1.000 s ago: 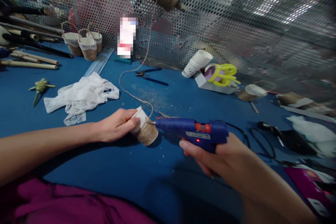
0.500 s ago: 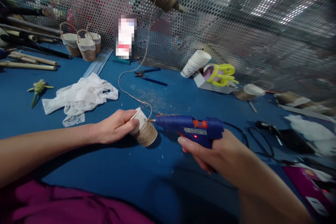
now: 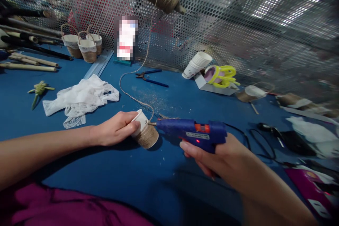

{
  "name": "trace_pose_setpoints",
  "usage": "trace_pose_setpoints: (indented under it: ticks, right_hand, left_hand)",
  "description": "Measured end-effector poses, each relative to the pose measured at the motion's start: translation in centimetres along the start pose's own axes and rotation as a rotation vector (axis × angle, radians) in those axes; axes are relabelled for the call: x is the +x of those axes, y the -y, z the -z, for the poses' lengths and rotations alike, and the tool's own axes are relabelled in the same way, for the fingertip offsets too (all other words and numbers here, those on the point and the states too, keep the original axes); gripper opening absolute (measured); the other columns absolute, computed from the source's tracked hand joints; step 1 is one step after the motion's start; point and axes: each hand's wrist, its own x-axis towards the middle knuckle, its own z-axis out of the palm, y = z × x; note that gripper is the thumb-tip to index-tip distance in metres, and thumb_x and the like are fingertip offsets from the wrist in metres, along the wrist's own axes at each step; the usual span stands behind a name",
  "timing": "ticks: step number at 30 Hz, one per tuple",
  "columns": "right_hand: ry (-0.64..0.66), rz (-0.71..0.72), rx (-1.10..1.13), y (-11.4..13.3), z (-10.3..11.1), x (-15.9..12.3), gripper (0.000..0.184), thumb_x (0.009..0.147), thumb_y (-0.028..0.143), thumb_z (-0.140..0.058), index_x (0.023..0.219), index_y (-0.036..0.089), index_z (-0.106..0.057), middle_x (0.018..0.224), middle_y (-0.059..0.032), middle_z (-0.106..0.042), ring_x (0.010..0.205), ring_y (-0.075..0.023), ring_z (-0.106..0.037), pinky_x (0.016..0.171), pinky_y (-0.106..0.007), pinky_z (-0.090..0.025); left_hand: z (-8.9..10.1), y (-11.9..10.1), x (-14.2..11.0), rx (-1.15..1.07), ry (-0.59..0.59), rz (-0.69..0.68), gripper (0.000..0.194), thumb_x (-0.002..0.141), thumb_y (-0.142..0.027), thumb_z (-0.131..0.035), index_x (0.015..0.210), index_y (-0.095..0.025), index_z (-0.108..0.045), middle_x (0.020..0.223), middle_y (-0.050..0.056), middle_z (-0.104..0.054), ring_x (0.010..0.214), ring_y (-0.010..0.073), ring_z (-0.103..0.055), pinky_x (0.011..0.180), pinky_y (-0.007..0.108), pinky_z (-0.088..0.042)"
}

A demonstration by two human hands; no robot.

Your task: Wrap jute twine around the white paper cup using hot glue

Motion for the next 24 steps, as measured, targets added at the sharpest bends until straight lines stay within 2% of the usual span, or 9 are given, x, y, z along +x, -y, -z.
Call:
trace_pose_setpoints:
  ticks: [4, 10, 16, 24]
  right_hand:
    - [-0.024, -0.082, -0.023, 0.29, 0.02, 0.18, 0.041, 0.076, 0.054, -0.049, 0.055, 0.019, -0.05, 0.035, 0.0048, -0.045, 0.035, -0.0082, -0.044, 0.04, -0.022, -0.039]
    - [-0.031, 0.029, 0.002, 0.34, -0.23, -0.21, 0.036, 0.077, 0.051, -0.048, 0.06, 0.019, -0.051, 0.035, 0.0061, -0.042, 0.033, -0.0072, -0.039, 0.038, -0.021, -0.037]
    - [-0.066, 0.045, -0.032, 0.28, -0.44, -0.56, 0.041, 0.077, 0.051, -0.048, 0.049, 0.02, -0.044, 0.037, 0.0037, -0.044, 0.035, -0.0077, -0.042, 0.038, -0.021, -0.037]
    - [-0.038, 0.064, -0.011, 0.33, -0.57, -0.49, 0.041, 0.076, 0.052, -0.047, 0.049, 0.021, -0.044, 0.036, 0.0033, -0.044, 0.032, -0.0074, -0.041, 0.034, -0.019, -0.035]
  left_hand:
    - [0.03, -0.08, 0.0, 0.012, -0.005, -0.007, 0.033, 0.087, -0.031, -0.026, 0.078, -0.011, -0.05, 0.078, 0.005, -0.052, 0.067, 0.013, -0.047, 0.063, 0.026, -0.04]
    - [0.08, -0.32, 0.06, 0.004, -0.002, 0.011, 0.031, 0.086, -0.03, -0.026, 0.072, -0.012, -0.048, 0.08, 0.007, -0.055, 0.07, 0.0151, -0.051, 0.066, 0.029, -0.043]
    - [0.04, -0.19, 0.02, -0.005, 0.004, 0.054, 0.033, 0.086, -0.032, -0.025, 0.074, -0.012, -0.049, 0.08, 0.006, -0.056, 0.069, 0.0143, -0.051, 0.066, 0.029, -0.044]
    - [-0.06, -0.02, 0.11, 0.004, 0.002, 0.118, 0.036, 0.086, -0.034, -0.025, 0.076, -0.011, -0.05, 0.077, 0.005, -0.056, 0.067, 0.0137, -0.05, 0.064, 0.028, -0.044]
